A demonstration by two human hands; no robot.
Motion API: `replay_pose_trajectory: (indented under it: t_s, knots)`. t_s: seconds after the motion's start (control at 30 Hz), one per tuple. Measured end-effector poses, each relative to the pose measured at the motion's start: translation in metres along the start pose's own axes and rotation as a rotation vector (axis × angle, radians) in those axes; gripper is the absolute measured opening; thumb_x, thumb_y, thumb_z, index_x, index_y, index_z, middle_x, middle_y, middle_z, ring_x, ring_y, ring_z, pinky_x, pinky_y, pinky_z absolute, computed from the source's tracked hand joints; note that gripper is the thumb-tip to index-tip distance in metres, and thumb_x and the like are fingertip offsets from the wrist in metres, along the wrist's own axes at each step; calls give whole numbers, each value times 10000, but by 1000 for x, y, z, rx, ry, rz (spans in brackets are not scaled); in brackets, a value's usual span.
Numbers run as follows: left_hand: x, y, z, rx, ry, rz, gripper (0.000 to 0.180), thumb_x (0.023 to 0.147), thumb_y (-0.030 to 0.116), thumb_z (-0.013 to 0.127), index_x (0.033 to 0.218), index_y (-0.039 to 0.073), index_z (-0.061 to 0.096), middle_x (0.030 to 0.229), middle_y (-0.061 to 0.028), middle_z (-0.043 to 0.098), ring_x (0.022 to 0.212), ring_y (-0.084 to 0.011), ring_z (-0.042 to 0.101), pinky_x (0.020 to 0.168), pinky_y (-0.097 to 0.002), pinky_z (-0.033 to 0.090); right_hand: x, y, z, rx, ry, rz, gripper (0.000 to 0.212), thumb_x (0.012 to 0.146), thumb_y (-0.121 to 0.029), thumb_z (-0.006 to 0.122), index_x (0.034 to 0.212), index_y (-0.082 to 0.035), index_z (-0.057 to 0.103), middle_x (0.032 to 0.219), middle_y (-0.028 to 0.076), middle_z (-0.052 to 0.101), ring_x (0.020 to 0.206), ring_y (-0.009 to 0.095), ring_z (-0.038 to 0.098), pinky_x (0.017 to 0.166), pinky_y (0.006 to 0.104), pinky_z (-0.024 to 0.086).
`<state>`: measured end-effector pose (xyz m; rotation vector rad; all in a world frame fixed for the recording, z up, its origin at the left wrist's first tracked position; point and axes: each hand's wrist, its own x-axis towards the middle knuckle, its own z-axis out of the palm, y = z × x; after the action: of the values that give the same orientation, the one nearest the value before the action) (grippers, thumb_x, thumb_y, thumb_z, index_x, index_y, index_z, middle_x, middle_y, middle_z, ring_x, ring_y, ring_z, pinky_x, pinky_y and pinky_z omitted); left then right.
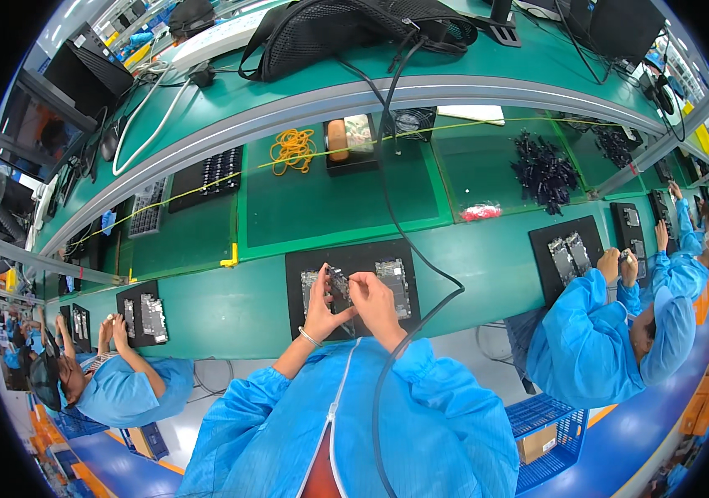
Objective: The person attaches small components onto circuit boards by hand, places the boards into phone chassis on a mat, and slides the mat along the assembly line table.
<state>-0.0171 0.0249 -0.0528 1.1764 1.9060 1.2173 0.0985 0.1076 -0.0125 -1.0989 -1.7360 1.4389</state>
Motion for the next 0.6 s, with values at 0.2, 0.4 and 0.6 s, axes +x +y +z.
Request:
replay_pose_trajectory:
  t_s: [0.2,0.4,0.6]
  knots:
    - [1,-11,8,-169,-69,-10,1053,562,216,815,1386,121,167,1174,-125,350,1011,-199,413,804,-327,447,9,15,-3,-32,-31,-24,146,821,-108,539,903,12,559,792,105,623,735,181,630,645,296,488]
    - [18,-54,37,298,62,-144,1088,539,359,800,1365,49,164,1172,-185,398,1049,-292,419,872,-412,390,16,66,-19,362,57,250,152,852,-105,522,942,18,516,822,82,579,716,152,604,641,248,497]
    - [38,-66,68,572,100,-436,1077,540,369,789,1354,57,157,1196,-225,371,1092,-392,344,907,-443,352,3,78,-38,325,117,305,123,842,-82,531,905,23,515,803,81,589,699,144,609,635,250,511]
